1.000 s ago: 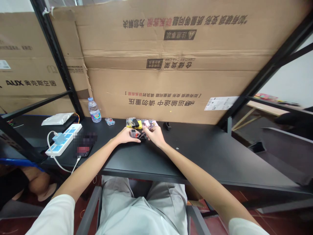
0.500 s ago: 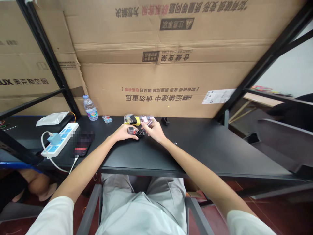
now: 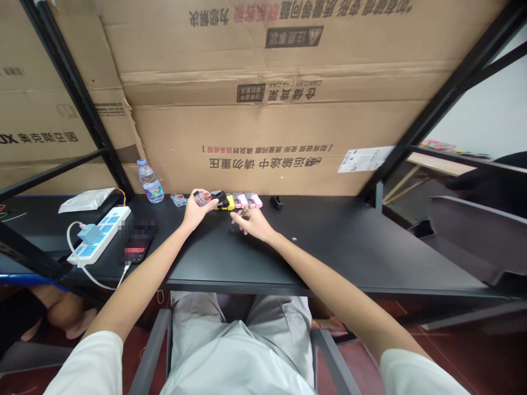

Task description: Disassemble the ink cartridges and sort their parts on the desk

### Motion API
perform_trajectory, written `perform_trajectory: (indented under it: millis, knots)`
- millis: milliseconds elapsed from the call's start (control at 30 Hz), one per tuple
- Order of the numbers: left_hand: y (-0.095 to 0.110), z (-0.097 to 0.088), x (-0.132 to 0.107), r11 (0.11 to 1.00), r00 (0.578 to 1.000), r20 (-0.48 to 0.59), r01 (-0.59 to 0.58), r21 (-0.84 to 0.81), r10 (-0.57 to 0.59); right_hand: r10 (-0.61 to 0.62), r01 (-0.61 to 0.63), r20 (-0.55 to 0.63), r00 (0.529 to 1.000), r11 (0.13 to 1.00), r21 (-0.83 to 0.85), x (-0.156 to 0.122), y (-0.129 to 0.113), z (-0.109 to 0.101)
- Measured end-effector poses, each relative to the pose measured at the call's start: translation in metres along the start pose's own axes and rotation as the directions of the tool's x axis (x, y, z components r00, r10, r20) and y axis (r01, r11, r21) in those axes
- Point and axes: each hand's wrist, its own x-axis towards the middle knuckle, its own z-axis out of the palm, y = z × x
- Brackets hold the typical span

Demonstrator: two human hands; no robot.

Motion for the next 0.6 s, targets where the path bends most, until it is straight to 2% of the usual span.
perform_trajectory:
  millis: [100,167,300,400,500,600]
  knots:
    - [-0.003,0.001,0.002,0.986,0.995,-0.021,0.093,-0.138,-0.097,0.01,-0.01,-0.004,1.0,0.998,-0.062,0.005,0.01,-0.003]
    - [-0.005,0.002,0.002,0.978,0.992,-0.012,0.122,-0.167,-0.126,0.022,-0.026,-0.046,0.999,0.997,-0.079,0.009,0.018,-0.007]
    - [-0.009,0.004,0.0,0.987,0.995,0.007,0.104,-0.12,-0.103,0.085,-0.086,-0.106,0.991,0.996,-0.009,0.015,0.03,-0.013]
    - [-0.01,0.004,0.0,0.995,0.996,0.008,0.091,-0.05,-0.091,0.12,-0.113,-0.139,0.983,0.992,0.057,0.017,0.03,-0.015]
    - [-0.01,0.002,0.002,0.997,0.997,0.009,0.074,-0.011,-0.074,0.127,-0.096,-0.202,0.971,0.983,0.159,0.017,0.023,-0.019]
    - [-0.01,0.002,0.002,0.997,0.995,0.092,0.051,-0.058,-0.046,0.104,-0.038,-0.284,0.953,0.973,0.228,0.017,0.016,-0.025]
